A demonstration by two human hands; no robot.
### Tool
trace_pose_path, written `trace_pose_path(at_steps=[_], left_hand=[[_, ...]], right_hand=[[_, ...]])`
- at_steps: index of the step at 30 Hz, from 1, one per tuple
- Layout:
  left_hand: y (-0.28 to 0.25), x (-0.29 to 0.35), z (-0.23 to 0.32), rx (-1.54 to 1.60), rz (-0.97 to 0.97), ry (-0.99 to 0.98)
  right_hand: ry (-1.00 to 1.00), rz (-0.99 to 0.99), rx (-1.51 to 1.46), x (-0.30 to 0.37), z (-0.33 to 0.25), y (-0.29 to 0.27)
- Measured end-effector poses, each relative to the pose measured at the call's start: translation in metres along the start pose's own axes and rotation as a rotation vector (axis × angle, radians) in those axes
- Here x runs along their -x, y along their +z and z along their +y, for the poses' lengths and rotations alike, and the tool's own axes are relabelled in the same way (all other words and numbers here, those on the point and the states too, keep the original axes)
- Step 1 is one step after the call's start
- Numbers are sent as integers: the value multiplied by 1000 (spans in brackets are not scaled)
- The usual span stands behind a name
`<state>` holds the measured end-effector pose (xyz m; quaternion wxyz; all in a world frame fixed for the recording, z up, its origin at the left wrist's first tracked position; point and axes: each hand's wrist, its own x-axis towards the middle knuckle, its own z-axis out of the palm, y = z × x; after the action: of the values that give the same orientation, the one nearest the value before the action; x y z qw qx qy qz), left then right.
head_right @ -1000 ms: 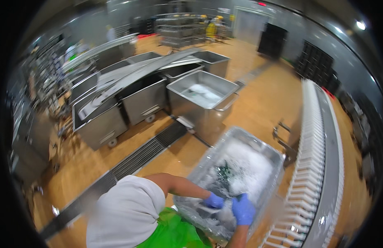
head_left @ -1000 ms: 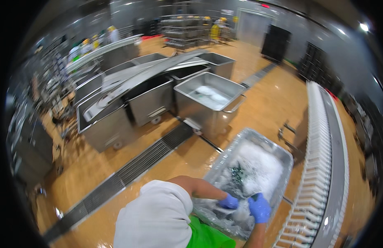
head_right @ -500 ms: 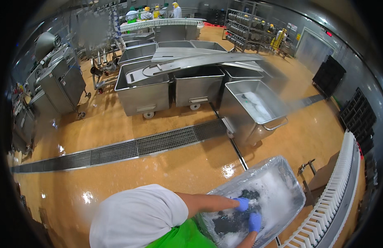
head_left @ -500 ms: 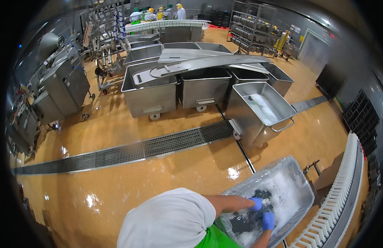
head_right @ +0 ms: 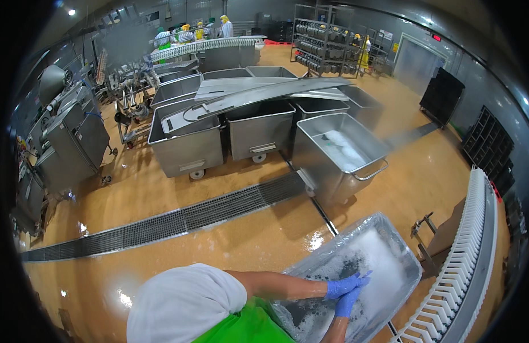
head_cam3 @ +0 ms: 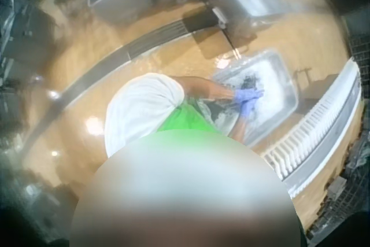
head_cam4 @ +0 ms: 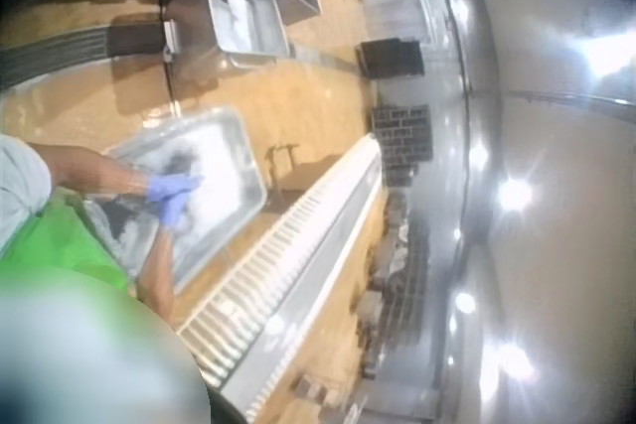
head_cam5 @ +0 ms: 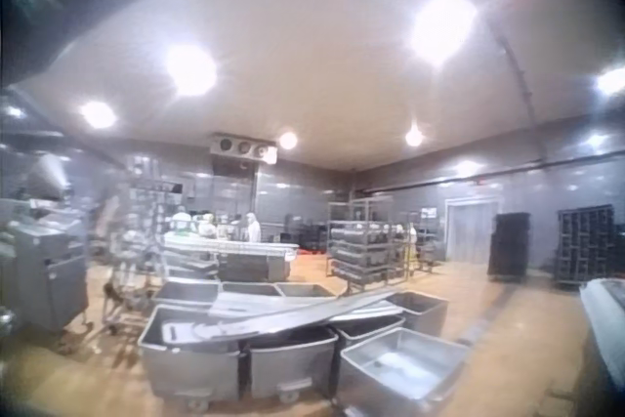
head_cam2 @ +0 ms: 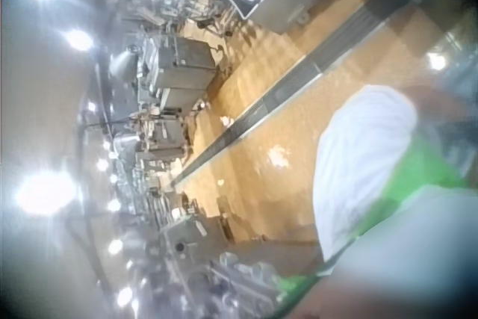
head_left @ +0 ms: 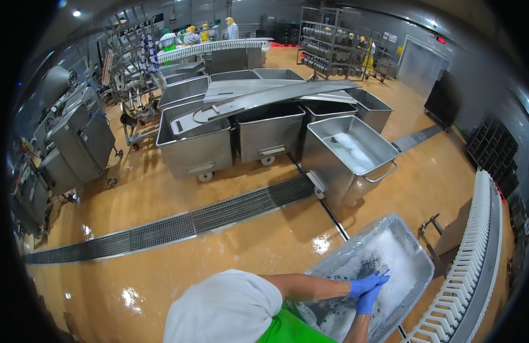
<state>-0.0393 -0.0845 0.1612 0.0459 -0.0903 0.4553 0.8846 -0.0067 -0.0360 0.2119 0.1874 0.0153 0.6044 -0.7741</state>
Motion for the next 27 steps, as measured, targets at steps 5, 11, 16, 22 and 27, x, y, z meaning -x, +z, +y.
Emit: trace_pose_path(at_steps=[5,11,16,22,27], left_hand=[[-29,-55,-72,388,-45,92],[4,-31,-25,351,35,-88],[7,-23,-13,311,82,-99],[13,-8,18,565,111,-112],[-17,-8,8,390,-83,-95]], right_hand=[[-190,-130,258,-42,33,-43],[-302,-13,191,-23,15,-41],[-196,92,483,-11,4,-43],[-529,-1,492,-26,21,-34],[-449,-225,563,-6,1,-20]])
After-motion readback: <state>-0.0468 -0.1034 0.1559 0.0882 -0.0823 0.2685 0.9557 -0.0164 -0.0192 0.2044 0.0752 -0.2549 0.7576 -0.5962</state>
